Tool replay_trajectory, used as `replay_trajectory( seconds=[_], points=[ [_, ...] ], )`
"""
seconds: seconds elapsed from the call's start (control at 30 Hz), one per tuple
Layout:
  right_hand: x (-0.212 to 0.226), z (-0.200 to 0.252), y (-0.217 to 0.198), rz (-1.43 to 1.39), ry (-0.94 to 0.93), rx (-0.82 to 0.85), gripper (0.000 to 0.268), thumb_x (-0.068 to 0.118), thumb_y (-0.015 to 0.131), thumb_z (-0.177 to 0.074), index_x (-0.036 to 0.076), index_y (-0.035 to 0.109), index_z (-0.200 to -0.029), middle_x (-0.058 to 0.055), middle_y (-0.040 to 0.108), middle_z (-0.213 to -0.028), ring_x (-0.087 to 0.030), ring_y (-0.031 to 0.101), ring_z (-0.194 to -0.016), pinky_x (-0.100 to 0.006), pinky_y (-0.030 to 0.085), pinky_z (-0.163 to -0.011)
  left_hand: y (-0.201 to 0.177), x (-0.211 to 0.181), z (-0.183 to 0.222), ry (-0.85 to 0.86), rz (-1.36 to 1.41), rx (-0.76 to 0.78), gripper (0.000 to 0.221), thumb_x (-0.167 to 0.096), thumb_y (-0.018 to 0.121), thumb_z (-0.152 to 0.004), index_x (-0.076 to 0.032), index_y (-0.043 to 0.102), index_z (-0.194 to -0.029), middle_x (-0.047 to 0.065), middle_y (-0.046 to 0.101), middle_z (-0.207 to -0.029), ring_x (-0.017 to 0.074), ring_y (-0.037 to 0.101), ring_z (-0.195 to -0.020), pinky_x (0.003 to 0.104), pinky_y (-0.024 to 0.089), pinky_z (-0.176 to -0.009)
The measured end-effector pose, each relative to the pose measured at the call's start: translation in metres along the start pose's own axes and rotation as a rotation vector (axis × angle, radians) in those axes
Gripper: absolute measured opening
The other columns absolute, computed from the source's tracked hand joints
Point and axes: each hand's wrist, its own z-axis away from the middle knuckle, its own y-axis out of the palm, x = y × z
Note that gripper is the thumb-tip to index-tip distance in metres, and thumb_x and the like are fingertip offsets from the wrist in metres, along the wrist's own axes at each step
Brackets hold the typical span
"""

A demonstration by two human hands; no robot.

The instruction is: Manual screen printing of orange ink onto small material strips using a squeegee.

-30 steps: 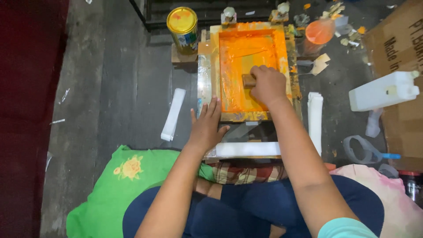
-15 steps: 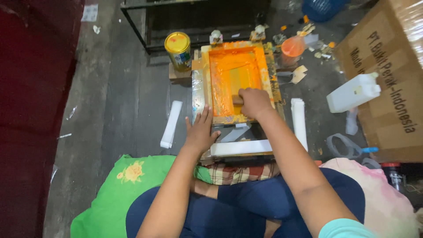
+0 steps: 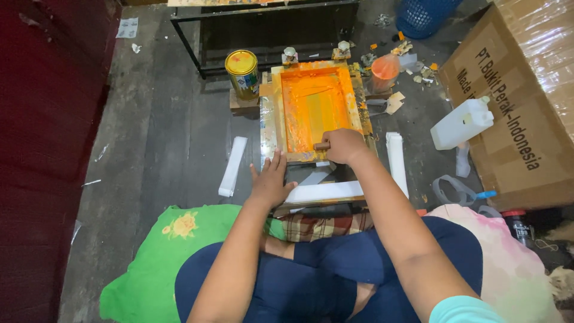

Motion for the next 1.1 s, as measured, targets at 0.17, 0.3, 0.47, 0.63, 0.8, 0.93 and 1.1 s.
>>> replay_trajectory(
  seconds=[0.17, 0.3, 0.47, 0.63, 0.8, 0.93, 1.1],
  points=[
    [-0.002, -0.016, -0.010, 0.062, -0.021, -0.020, 0.025, 0.011, 0.058, -0.079, 0.010, 0.076, -0.096, -0.009, 0.069, -0.081, -0.034, 0.071, -0.089, -0.047, 0.055, -0.088, -0.002, 0.000, -0.003, 0.011, 0.012, 0.009, 0.087, -0.048, 0.058, -0.098, -0.010, 0.016, -0.164, 0.010, 0.010, -0.172, 0.0360, 0.019, -0.156, 0.072, 0.001, -0.120],
    [-0.013, -0.050, -0.023, 0.090, -0.031, -0.174, 0.016, 0.013, 0.058, -0.074, 0.016, 0.072, -0.080, -0.006, 0.067, -0.071, -0.034, 0.070, -0.080, -0.046, 0.056, -0.083, -0.011, -0.004, -0.008, 0.014, 0.037, -0.011, 0.087, -0.047, 0.055, -0.100, -0.009, 0.012, -0.165, 0.012, 0.009, -0.172, 0.0385, 0.019, -0.155, 0.073, 0.002, -0.119],
    [-0.009, -0.080, -0.020, 0.186, -0.039, -0.213, 0.026, 0.018, 0.059, -0.080, 0.018, 0.077, -0.098, -0.009, 0.074, -0.087, -0.036, 0.073, -0.096, -0.050, 0.057, -0.087, -0.029, -0.012, -0.014, -0.004, 0.094, -0.012, 0.084, -0.044, 0.055, -0.102, -0.009, 0.011, -0.165, 0.013, 0.009, -0.172, 0.0385, 0.020, -0.154, 0.072, 0.002, -0.119],
    [-0.009, -0.090, -0.006, 0.156, -0.065, -0.283, 0.037, 0.005, 0.061, -0.072, 0.015, 0.077, -0.104, -0.007, 0.074, -0.085, -0.031, 0.074, -0.087, -0.044, 0.059, -0.081, -0.032, -0.012, -0.023, -0.029, 0.104, -0.003, 0.085, -0.043, 0.057, -0.100, -0.010, 0.011, -0.164, 0.011, 0.009, -0.172, 0.0377, 0.019, -0.154, 0.071, 0.003, -0.121],
    [-0.006, -0.083, -0.011, 0.131, -0.033, -0.256, 0.034, 0.005, 0.060, -0.068, 0.015, 0.077, -0.096, -0.006, 0.074, -0.081, -0.032, 0.073, -0.083, -0.045, 0.059, -0.078, -0.034, -0.016, -0.019, -0.039, 0.121, -0.005, 0.085, -0.039, 0.058, -0.100, -0.011, 0.011, -0.164, 0.010, 0.007, -0.173, 0.0367, 0.018, -0.155, 0.070, 0.001, -0.121],
    [0.008, -0.072, -0.006, 0.141, -0.042, -0.280, 0.049, 0.002, 0.055, -0.069, 0.014, 0.076, -0.112, -0.009, 0.076, -0.094, -0.035, 0.074, -0.094, -0.050, 0.058, -0.081, -0.028, -0.009, -0.019, -0.015, 0.114, -0.033, 0.084, -0.038, 0.058, -0.101, -0.012, 0.010, -0.165, 0.009, 0.006, -0.173, 0.0371, 0.018, -0.155, 0.071, 0.000, -0.121],
    [0.006, -0.052, 0.009, 0.129, -0.070, -0.119, 0.052, 0.006, 0.065, -0.077, 0.011, 0.070, -0.128, -0.013, 0.073, -0.107, -0.033, 0.071, -0.102, -0.048, 0.056, -0.088, -0.015, -0.003, -0.012, -0.024, 0.061, -0.051, 0.083, -0.040, 0.058, -0.100, -0.013, 0.014, -0.165, 0.006, 0.011, -0.173, 0.0340, 0.021, -0.155, 0.070, 0.000, -0.121]
  ],
)
